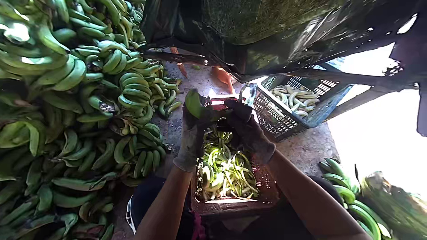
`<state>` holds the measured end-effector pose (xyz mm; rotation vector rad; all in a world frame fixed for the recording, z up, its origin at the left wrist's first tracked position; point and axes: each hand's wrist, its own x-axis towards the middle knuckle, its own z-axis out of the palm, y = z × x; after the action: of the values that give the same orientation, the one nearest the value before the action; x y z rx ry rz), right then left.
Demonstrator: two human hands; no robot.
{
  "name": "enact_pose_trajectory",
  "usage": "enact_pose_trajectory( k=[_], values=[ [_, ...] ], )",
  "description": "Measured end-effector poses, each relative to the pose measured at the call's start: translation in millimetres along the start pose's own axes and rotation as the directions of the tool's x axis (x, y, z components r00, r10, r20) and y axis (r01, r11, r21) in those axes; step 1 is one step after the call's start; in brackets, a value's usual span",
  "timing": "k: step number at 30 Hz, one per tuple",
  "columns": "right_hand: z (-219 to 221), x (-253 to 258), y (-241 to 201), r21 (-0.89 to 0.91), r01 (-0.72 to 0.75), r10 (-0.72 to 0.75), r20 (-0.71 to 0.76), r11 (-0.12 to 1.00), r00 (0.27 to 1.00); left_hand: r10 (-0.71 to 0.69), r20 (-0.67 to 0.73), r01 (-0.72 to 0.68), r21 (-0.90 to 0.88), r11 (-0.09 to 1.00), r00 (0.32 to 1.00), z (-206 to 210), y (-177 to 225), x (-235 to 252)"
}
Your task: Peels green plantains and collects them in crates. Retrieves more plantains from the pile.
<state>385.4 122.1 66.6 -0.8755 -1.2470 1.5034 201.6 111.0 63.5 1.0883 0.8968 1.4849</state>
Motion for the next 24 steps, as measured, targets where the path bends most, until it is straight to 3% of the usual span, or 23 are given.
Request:
enact_pose_trajectory(
  k=[3,8,9,10,11,12,13,14,15,17,18,21,24],
  values=[
    [-8,2,-11,-0.511,-0.126,0.075,-0.118,0.85,0.99,0.082,-0.044,-0.082,0.008,0.997,0.996,-11,12,1],
    [7,-24,-25,-0.69,0.005,-0.123,-0.122,0.723,0.985,0.172,-0.102,-0.127,0.345,0.93,0.98,-6,8,0],
    [5,-26,-23,-0.687,-0.068,-0.01,-0.109,0.724,0.994,0.182,-0.078,-0.144,0.353,0.924,0.98,-4,6,-2],
    [-1,-23,-17,-0.681,-0.207,0.203,-0.087,0.703,0.975,0.171,-0.047,-0.147,0.324,0.935,0.984,-3,6,-5],
    [-9,-18,-10,-0.717,-0.347,0.418,-0.086,0.604,0.905,0.143,-0.007,-0.136,0.265,0.955,0.99,-3,7,-7],
    [-15,-12,-1,-0.754,-0.425,0.542,-0.11,0.5,0.833,0.102,0.033,-0.107,0.199,0.974,0.994,-5,9,-7],
    [-18,-10,5,-0.754,-0.452,0.579,-0.118,0.476,0.807,0.063,0.094,-0.076,0.135,0.988,0.994,-8,12,-5],
    [-22,-12,5,-0.734,-0.435,0.551,-0.101,0.521,0.829,0.019,0.169,-0.033,0.078,0.996,0.985,-14,13,-5],
    [-23,-14,-1,-0.722,-0.364,0.477,-0.054,0.588,0.878,-0.04,0.2,0.029,0.055,0.998,0.979,-21,14,-5],
    [-25,-18,-9,-0.712,-0.107,0.239,0.088,0.694,0.967,-0.152,0.134,0.142,0.081,0.987,0.979,-28,16,-6],
    [-26,-19,-11,-0.73,0.043,0.119,0.168,0.682,0.979,-0.181,0.095,0.173,0.086,0.981,0.979,-29,16,-4],
    [-29,-24,-10,-0.811,0.404,-0.13,0.387,0.424,0.913,-0.162,0.086,0.153,0.109,0.982,0.983,-28,17,1],
    [-22,-23,-11,-0.852,0.456,-0.191,0.418,0.257,0.888,-0.141,0.152,0.108,0.209,0.972,0.978,-21,14,-8]
  ],
)
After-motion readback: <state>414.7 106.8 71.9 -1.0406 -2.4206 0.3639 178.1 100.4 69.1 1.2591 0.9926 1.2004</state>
